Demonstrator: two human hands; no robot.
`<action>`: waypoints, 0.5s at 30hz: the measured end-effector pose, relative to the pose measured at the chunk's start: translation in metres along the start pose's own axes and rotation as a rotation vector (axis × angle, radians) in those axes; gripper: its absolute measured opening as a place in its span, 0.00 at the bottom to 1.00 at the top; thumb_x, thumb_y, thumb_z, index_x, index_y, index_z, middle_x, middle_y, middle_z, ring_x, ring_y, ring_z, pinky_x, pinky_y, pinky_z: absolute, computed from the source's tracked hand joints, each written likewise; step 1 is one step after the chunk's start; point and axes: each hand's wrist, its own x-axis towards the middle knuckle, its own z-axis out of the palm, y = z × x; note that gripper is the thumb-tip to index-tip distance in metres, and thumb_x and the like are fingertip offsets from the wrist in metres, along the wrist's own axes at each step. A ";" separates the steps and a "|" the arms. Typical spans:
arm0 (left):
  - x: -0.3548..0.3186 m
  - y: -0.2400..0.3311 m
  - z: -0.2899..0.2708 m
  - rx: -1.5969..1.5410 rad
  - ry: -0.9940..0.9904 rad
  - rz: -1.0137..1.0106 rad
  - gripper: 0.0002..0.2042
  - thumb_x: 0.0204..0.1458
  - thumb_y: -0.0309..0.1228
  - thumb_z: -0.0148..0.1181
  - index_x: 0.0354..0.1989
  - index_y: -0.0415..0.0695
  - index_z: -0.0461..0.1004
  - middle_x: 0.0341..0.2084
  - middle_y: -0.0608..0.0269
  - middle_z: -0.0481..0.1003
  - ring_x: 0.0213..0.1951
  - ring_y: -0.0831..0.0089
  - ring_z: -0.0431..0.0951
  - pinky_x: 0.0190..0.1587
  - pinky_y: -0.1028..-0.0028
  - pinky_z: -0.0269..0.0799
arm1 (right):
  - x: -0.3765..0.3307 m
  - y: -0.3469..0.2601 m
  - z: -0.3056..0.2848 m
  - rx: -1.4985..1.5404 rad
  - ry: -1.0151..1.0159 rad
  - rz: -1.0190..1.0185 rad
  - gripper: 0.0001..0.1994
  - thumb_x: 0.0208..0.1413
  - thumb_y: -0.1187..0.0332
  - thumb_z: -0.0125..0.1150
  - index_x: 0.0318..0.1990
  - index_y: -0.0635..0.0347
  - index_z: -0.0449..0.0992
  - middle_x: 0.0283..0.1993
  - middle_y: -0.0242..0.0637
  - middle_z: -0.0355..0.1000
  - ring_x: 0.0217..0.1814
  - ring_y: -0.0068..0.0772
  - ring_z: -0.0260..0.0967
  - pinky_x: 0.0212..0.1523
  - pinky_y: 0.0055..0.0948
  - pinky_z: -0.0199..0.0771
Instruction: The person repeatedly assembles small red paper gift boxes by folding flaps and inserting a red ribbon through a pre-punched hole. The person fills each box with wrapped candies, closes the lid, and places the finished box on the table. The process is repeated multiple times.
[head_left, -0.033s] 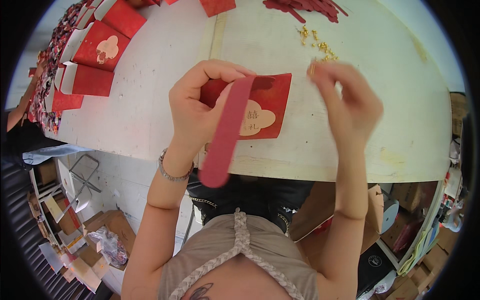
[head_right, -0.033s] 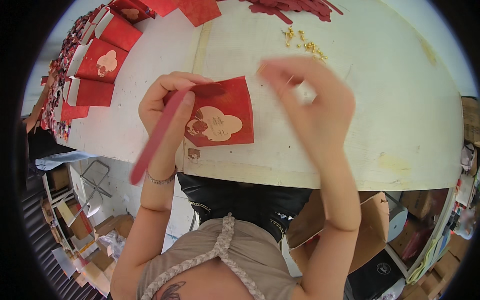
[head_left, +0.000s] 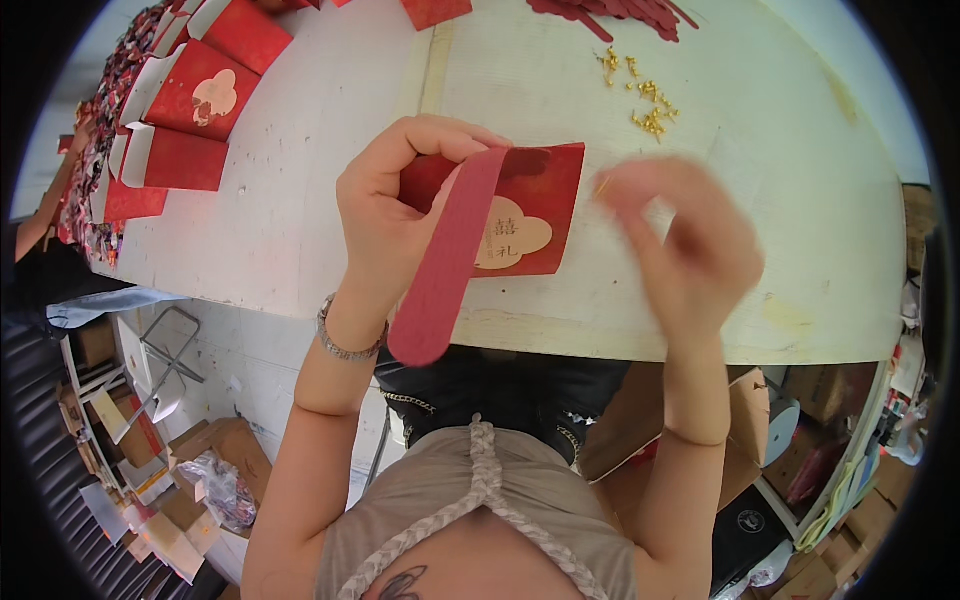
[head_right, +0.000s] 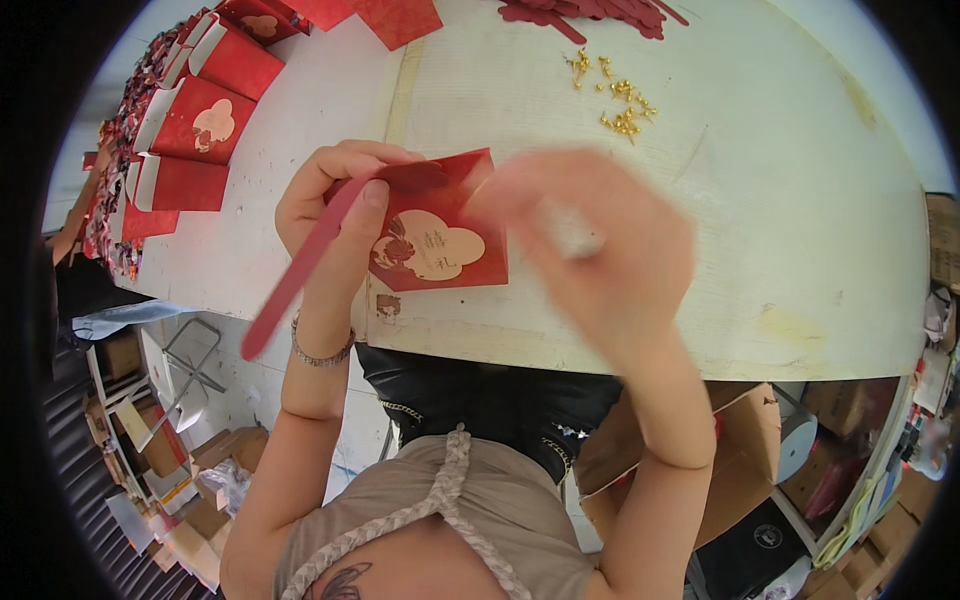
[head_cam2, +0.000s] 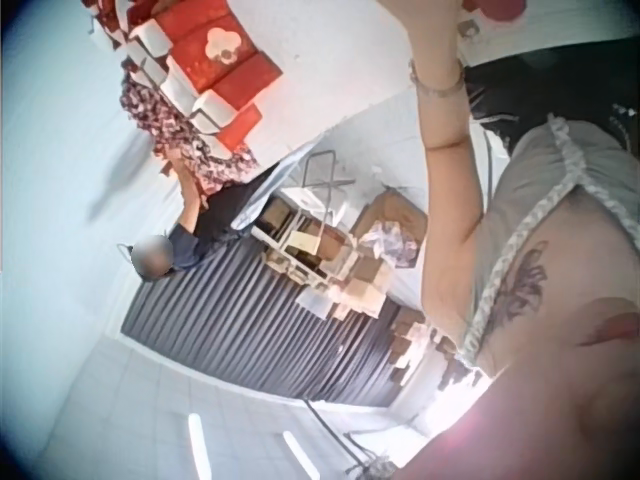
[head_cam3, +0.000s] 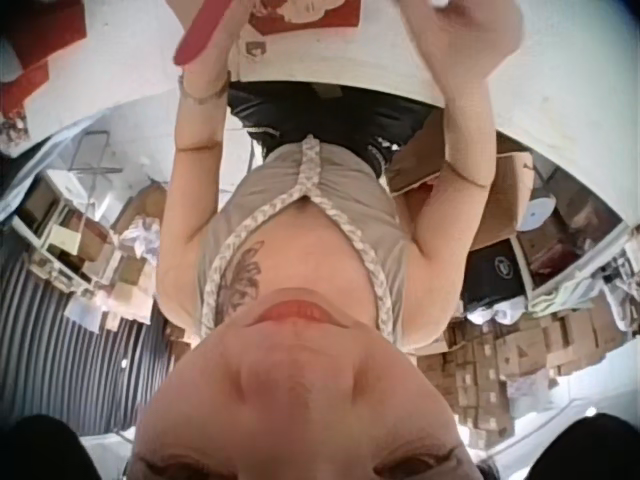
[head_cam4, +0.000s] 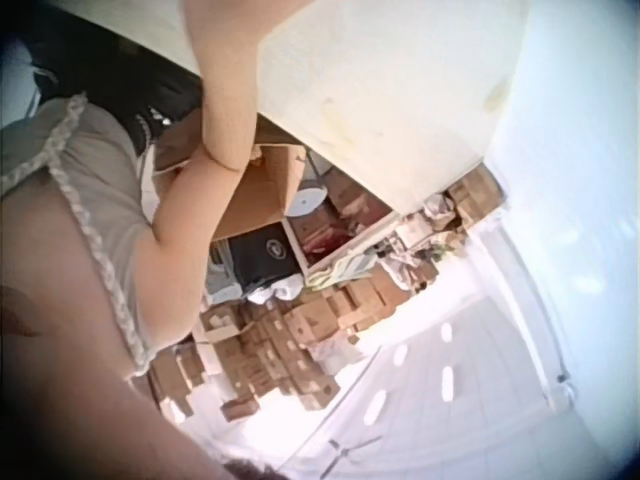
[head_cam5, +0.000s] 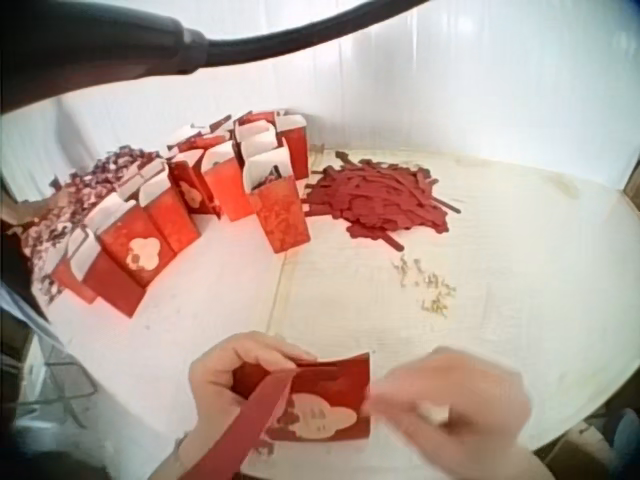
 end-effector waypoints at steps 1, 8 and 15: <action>0.000 -0.002 0.000 -0.029 -0.007 0.003 0.04 0.47 0.18 0.58 0.31 0.36 0.71 0.33 0.59 0.76 0.35 0.79 0.74 0.37 0.79 0.72 | -0.006 -0.010 0.006 0.042 -0.074 -0.137 0.09 0.39 0.84 0.63 0.32 0.66 0.77 0.31 0.40 0.74 0.29 0.29 0.67 0.31 0.23 0.66; -0.006 -0.006 0.000 0.054 -0.034 0.105 0.07 0.42 0.18 0.61 0.30 0.37 0.71 0.33 0.57 0.76 0.33 0.77 0.75 0.35 0.80 0.72 | -0.008 0.000 0.036 -0.203 0.125 -0.221 0.13 0.28 0.75 0.66 0.28 0.52 0.79 0.31 0.27 0.65 0.35 0.33 0.59 0.34 0.27 0.59; -0.011 -0.012 -0.010 0.331 -0.098 0.445 0.12 0.35 0.18 0.63 0.31 0.41 0.72 0.31 0.57 0.73 0.30 0.69 0.76 0.28 0.79 0.70 | -0.016 -0.022 0.037 -0.273 0.029 -0.108 0.12 0.30 0.76 0.67 0.28 0.51 0.79 0.35 0.30 0.66 0.42 0.36 0.59 0.42 0.29 0.58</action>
